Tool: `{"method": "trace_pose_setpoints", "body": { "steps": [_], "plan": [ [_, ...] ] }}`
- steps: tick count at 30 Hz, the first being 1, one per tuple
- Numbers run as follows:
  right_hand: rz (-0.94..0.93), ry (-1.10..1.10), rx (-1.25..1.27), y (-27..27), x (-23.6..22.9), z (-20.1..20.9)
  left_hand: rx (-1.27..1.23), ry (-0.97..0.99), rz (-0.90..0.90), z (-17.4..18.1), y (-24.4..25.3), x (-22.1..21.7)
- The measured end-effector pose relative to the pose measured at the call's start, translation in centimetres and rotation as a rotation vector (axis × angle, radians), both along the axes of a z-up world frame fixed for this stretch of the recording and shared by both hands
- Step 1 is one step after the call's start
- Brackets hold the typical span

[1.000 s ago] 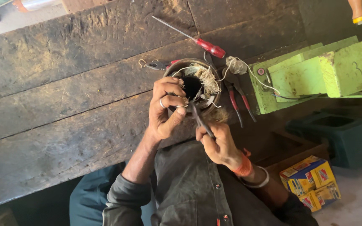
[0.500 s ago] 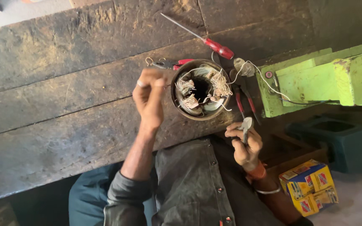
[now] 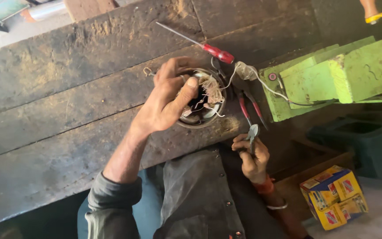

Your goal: The person uses pliers and hands to pull and organize a bundle of thin wires from a cylindrical metal housing. They repeatedly pull sections of wire, separate strands, and reposition the bundle within the housing on a wooden workbench.

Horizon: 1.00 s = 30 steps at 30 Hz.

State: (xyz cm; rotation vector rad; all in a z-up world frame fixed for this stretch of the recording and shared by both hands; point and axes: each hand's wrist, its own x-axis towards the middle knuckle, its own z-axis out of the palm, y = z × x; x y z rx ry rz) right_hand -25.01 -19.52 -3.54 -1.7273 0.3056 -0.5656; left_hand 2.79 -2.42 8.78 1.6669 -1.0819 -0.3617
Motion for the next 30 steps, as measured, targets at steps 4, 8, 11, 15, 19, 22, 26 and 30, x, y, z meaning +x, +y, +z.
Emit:
{"method": "trace_pose_setpoints", "body": {
  "steps": [4,8,11,15,19,22,26,30],
  "plan": [
    [0.052,0.040,0.004,-0.6,0.4,1.8,0.024,-0.104,0.121,0.5,-0.4,-0.9],
    [0.358,0.044,0.418,-0.6,1.5,5.8,0.154,-0.321,0.303,1.5,0.8,-3.0],
    [0.565,0.144,0.548,-0.2,3.1,9.1,0.143,-0.428,0.428,1.1,0.8,-4.5],
    [0.617,0.370,0.429,1.1,6.4,11.3,0.065,-0.241,0.487,-0.3,0.0,-5.5],
    [0.535,0.535,0.535,1.1,9.3,12.7,-0.034,-0.153,0.524,-0.7,-0.5,-5.8],
    [0.594,0.485,0.531,0.3,9.6,13.6,-0.068,-0.135,0.531,-0.8,-0.4,-5.8],
    [0.639,0.509,0.464,-0.3,9.0,14.3,-0.068,-0.064,0.492,-0.7,0.2,-5.5],
    [0.612,0.546,0.577,-0.5,9.5,13.9,-0.080,-0.041,0.433,-0.6,0.7,-5.1]
  ]
}}
